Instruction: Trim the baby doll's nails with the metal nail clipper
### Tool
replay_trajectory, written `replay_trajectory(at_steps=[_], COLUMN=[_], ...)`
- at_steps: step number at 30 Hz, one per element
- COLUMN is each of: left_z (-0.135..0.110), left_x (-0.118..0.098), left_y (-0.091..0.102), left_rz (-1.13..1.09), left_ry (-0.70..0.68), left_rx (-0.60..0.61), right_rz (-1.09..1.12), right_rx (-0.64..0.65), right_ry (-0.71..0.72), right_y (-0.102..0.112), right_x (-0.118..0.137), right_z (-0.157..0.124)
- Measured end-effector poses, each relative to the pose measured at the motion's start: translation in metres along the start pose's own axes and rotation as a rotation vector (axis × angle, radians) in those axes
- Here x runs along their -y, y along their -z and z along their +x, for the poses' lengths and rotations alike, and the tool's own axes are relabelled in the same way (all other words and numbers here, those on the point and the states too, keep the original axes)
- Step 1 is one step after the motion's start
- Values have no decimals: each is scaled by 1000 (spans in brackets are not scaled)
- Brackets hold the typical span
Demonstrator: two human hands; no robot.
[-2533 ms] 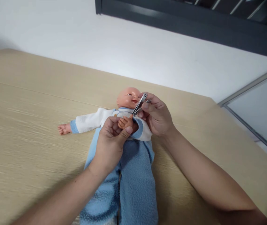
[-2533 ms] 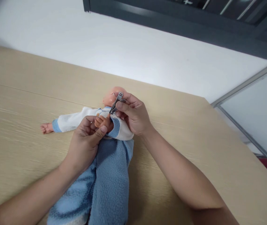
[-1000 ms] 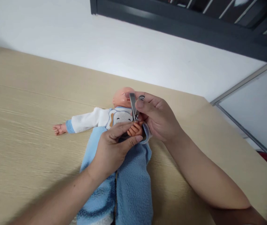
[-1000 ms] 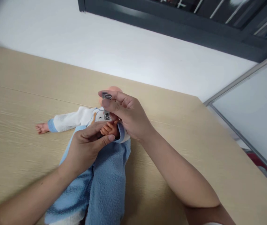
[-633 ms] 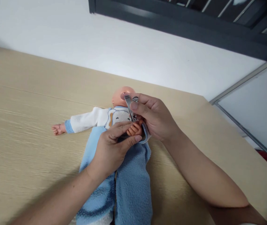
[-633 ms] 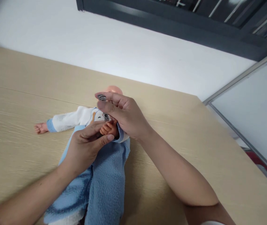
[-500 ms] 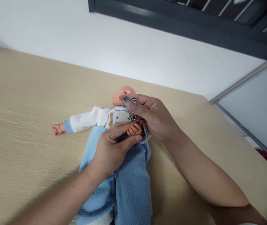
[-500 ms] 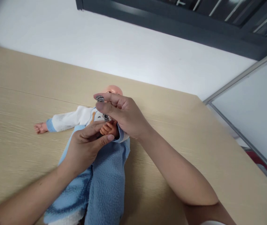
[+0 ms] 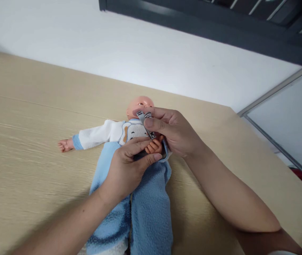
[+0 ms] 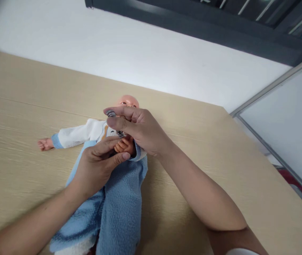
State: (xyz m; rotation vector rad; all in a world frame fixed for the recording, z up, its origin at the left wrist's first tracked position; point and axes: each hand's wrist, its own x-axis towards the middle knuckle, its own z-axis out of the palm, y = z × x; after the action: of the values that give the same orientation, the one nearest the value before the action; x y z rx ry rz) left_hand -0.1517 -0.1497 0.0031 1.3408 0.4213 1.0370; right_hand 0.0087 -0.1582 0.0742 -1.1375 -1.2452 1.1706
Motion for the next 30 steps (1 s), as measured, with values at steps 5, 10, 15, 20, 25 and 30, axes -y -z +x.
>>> replay_trajectory(at_steps=[5, 10, 15, 20, 25, 30], left_z=[1, 1, 1, 0, 0, 1], left_x=[2, 2, 2, 3, 3, 4], left_y=[0, 0, 0, 0, 0, 0], left_rz=[-15, -4, 1, -3, 6, 15], left_ry=[-8, -8, -13, -14, -27, -33], left_rx=[8, 21, 15, 15, 25, 39], right_rz=[10, -11, 1, 50, 40, 11], right_rx=[-8, -3, -8, 22, 61, 89], right_ry=[0, 26, 47, 27, -9, -25], right_y=[0, -1, -3, -3, 0, 4], right_x=[-1, 0, -1, -2, -1, -2], right_z=[0, 0, 1, 1, 0, 0])
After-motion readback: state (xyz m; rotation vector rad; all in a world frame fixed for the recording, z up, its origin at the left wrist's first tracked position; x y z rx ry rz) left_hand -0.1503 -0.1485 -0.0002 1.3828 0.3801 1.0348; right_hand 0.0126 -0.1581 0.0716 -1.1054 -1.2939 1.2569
